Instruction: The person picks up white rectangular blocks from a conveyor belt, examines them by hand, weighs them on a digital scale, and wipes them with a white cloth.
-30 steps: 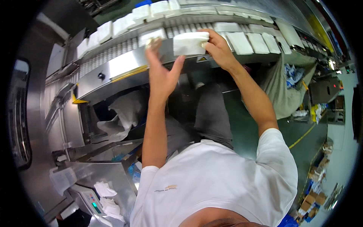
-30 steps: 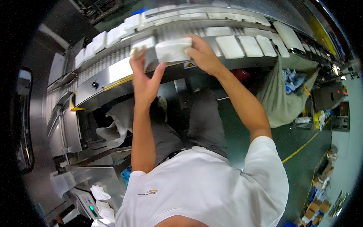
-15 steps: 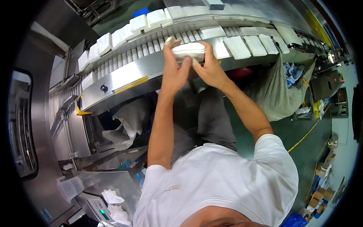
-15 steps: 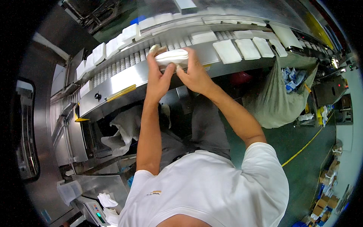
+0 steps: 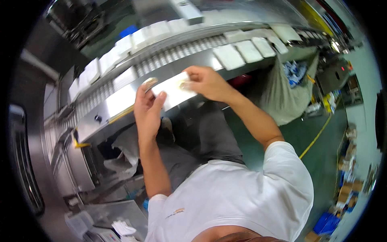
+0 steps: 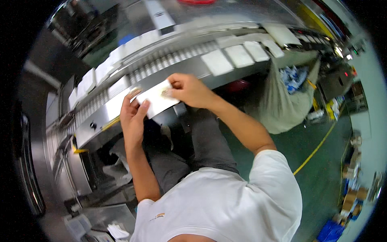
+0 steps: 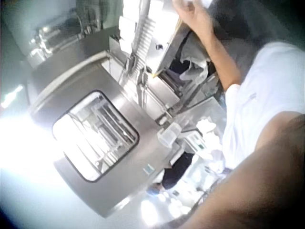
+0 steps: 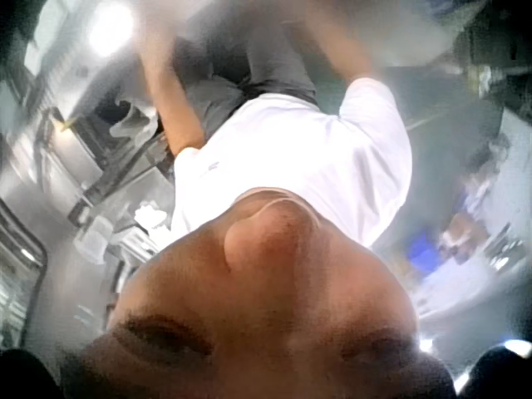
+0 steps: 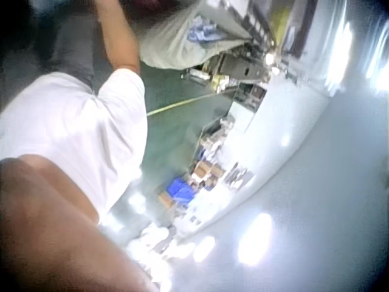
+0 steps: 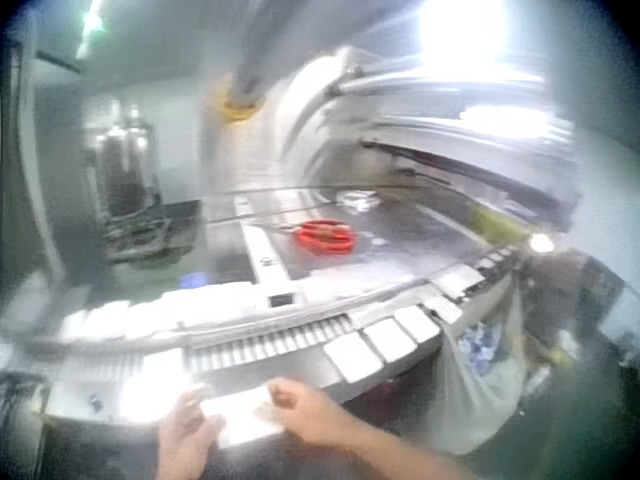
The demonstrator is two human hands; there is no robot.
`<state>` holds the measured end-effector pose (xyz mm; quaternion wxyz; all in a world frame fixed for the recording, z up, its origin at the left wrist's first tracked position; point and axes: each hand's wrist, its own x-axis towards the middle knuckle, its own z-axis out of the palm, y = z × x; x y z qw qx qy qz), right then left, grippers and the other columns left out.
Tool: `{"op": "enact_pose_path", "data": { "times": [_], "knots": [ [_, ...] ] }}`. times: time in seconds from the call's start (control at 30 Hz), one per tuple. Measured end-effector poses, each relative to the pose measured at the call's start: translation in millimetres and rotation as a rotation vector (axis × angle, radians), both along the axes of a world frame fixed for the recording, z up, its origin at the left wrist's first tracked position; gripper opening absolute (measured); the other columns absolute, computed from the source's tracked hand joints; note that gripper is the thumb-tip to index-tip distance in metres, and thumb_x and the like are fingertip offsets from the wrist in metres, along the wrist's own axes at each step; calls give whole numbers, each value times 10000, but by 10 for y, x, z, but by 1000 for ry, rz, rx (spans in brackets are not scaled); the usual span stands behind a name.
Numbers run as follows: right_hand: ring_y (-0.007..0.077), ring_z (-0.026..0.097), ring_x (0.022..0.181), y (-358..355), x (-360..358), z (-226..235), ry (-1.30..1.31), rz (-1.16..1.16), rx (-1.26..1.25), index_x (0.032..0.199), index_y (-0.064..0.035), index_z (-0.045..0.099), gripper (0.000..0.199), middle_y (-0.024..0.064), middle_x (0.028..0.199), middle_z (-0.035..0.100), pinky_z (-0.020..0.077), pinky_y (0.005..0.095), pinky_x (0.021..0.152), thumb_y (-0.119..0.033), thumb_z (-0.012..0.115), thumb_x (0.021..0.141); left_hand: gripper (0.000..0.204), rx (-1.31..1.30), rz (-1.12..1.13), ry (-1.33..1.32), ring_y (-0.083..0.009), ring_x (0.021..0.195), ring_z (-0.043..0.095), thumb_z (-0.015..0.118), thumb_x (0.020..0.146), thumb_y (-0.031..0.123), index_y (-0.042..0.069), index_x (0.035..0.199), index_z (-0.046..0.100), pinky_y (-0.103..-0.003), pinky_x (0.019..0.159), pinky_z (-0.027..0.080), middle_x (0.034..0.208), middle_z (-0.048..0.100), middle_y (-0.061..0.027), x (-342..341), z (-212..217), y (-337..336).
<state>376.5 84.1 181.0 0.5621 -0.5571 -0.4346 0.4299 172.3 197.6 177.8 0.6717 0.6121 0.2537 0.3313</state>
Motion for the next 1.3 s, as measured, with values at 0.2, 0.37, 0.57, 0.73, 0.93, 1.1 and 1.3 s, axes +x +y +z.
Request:
{"op": "enact_pose_path", "data": {
  "times": [0.2, 0.37, 0.57, 0.73, 0.93, 1.1, 1.3],
  "knots": [
    [97, 682, 820, 803, 280, 299, -165, -106, -98, 1134, -5, 703, 295, 37, 990, 744, 558, 240, 727, -267, 684, 998, 542, 50, 261, -131, -220, 1118, 662, 680, 1007, 93, -32, 1434, 370, -333, 920, 583, 1282, 630, -191, -130, -71, 128],
    [152, 707, 836, 1728, 595, -138, -131, -6, -204, 1059, 17, 694, 333, 99, 990, 722, 586, 277, 760, -310, 680, 1000, 511, -33, 218, -170, -235, 1157, 653, 657, 1010, 49, -22, 1435, 381, -336, 941, 576, 1323, 609, -200, -348, -113, -120],
    [370, 717, 834, 1236, 700, 53, -1324, -250, -238, 1010, 2, 689, 377, 235, 897, 714, 557, 485, 781, -369, 625, 991, 453, -62, 217, -150, -238, 1165, 663, 624, 1017, 10, 4, 1435, 448, -328, 948, 577, 1325, 628, -188, -770, -290, -392],
    [445, 678, 915, 788, 153, 160, -1186, -281, 49, 1103, -41, 684, 234, 212, 944, 714, 528, 530, 851, -190, 618, 936, 493, -193, 192, -54, -194, 1108, 661, 638, 996, -11, 2, 1444, 432, -309, 948, 553, 1272, 649, -167, -894, -402, -634],
    [355, 605, 1209, 169, 125, 244, -1031, -81, 268, 1296, -22, 632, 393, 189, 1268, 645, 456, 438, 1080, -137, 714, 929, 413, -38, 124, 166, -206, 1082, 684, 660, 989, 50, 20, 1369, 501, -341, 915, 576, 1216, 683, -138, -1223, -607, -859],
    [352, 316, 1535, -593, 856, 317, -1582, -65, -80, 1621, -59, 282, 1113, 152, 1678, 308, 231, 479, 1274, -23, 873, 678, 548, -116, 48, 104, -215, 1106, 674, 687, 963, 39, 18, 1446, 430, -354, 962, 560, 1266, 640, -145, -1494, -442, -917],
    [331, 303, 1549, -937, 1344, -141, -1585, 2, 33, 1616, -88, 340, 850, 165, 1644, 367, 217, 412, 1289, 189, 511, 832, 514, -88, 82, 123, -219, 1122, 672, 668, 963, 11, 15, 1431, 457, -365, 984, 556, 1267, 649, -144, -1654, -426, -1002]
  ]
}}
